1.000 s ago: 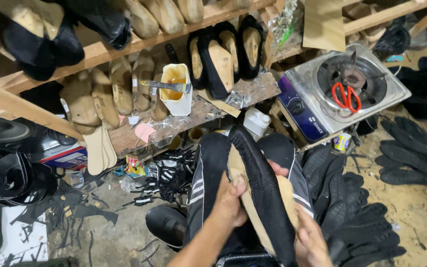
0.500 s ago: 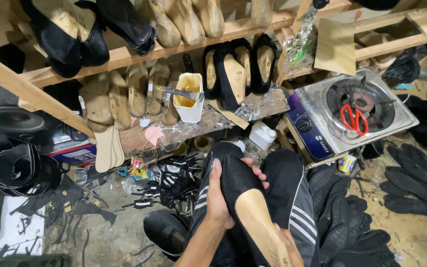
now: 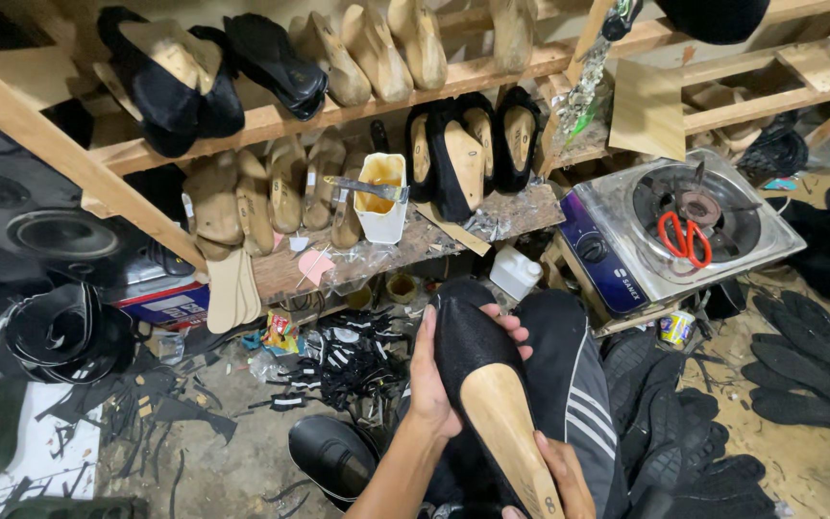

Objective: The person sits on the workshop floor holding a black shoe upper over a wooden last on their lap. They use pincers to grip the upper's edge and a hammer to pound and shape the fabric around the last, turning the shoe to work different sides, then place the finished shoe on the shelf above.

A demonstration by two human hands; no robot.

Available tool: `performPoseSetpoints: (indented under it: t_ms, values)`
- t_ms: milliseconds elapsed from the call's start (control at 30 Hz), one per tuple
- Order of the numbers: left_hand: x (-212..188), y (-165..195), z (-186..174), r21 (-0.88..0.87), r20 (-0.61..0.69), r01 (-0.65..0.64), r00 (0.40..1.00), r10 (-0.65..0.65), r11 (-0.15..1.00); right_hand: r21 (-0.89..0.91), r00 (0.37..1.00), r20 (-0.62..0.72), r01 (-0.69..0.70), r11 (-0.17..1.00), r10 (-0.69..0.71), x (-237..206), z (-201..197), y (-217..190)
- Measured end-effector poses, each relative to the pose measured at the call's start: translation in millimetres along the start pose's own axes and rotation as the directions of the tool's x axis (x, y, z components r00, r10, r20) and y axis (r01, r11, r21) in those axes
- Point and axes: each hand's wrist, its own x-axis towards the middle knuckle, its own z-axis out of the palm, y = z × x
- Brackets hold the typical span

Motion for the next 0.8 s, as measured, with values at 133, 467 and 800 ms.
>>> performPoseSetpoints:
  t_ms: [133, 467, 800]
  values:
    - [-25.0, 4.4, 4.5, 0.084, 0.021, 0.072, 0.997, -0.074, 0.994, 0.015, 1.0, 0.01, 0.023, 1.0, -0.023, -0.7, 2.5, -25.8]
    - [-57.8, 4.0, 9.9, -0.035, 0.208, -0.067, 0.975, 0.073, 0.997, -0.129, 0.998, 0.057, 0.035, 0.991, -0.028, 1.5, 2.9, -89.6]
    - [-12.8, 38.0, 34.0, 0.23, 0.009, -0.152, 0.988, 0.154, 0.961, 0.909, 0.847, 0.404, -0.415, -0.047, 0.345, 77.8, -1.6, -104.4]
